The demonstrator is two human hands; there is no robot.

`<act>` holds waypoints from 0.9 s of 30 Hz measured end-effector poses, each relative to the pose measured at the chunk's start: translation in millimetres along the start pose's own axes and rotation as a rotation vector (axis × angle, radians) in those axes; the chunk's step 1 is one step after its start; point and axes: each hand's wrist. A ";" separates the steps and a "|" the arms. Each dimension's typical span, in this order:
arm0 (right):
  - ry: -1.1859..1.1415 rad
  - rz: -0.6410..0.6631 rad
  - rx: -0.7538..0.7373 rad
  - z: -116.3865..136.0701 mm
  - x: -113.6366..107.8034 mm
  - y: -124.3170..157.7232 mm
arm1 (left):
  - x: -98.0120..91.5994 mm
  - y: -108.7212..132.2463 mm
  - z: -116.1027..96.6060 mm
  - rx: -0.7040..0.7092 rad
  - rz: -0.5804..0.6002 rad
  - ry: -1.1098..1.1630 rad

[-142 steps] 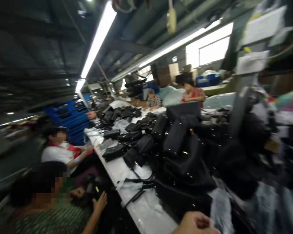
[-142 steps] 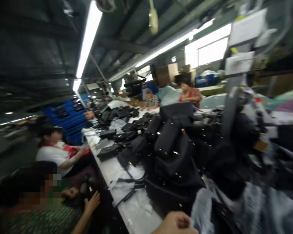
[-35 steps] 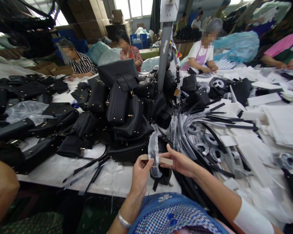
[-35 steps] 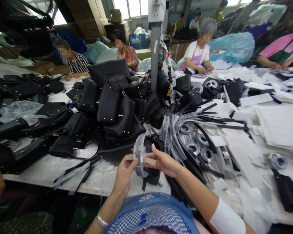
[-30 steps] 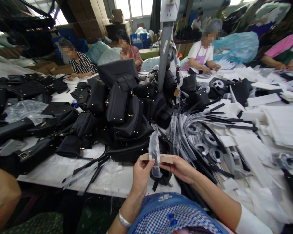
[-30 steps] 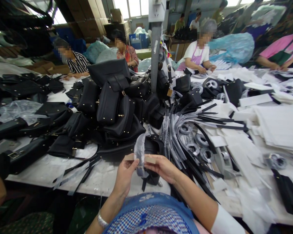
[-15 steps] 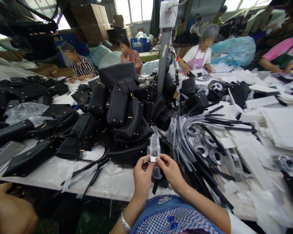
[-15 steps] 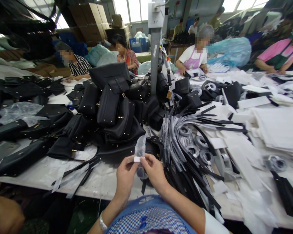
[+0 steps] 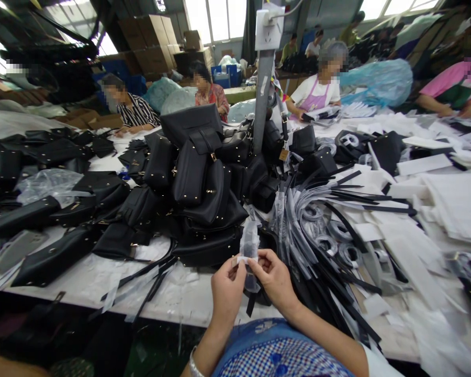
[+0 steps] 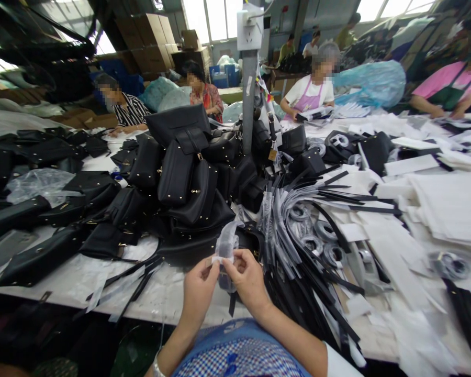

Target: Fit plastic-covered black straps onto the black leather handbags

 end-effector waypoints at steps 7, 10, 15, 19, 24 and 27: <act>-0.216 0.103 0.074 8.3 4.9 7.9 | -11.2 -1.8 8.8 0.207 -0.088 -0.313; -0.200 0.049 0.049 8.0 9.3 8.1 | -9.4 1.0 11.6 0.314 -0.087 -0.480; -0.238 0.008 0.044 7.3 12.4 8.1 | 2.3 8.2 21.6 0.502 -0.020 -0.905; -0.261 0.021 0.034 6.3 10.9 6.5 | 6.8 10.1 28.5 0.530 0.021 -0.941; -0.307 0.026 0.110 7.1 0.1 2.0 | -6.7 5.3 18.6 0.310 0.173 -0.556; -0.378 0.134 0.173 7.0 -8.3 1.6 | -13.2 -6.4 12.3 0.057 0.272 -0.269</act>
Point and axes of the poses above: each hand's wrist, its own y-axis away from the middle knuckle, its own x-axis out of the palm, z = x × y, and after that the axes turned 1 degree about -z, right-handed
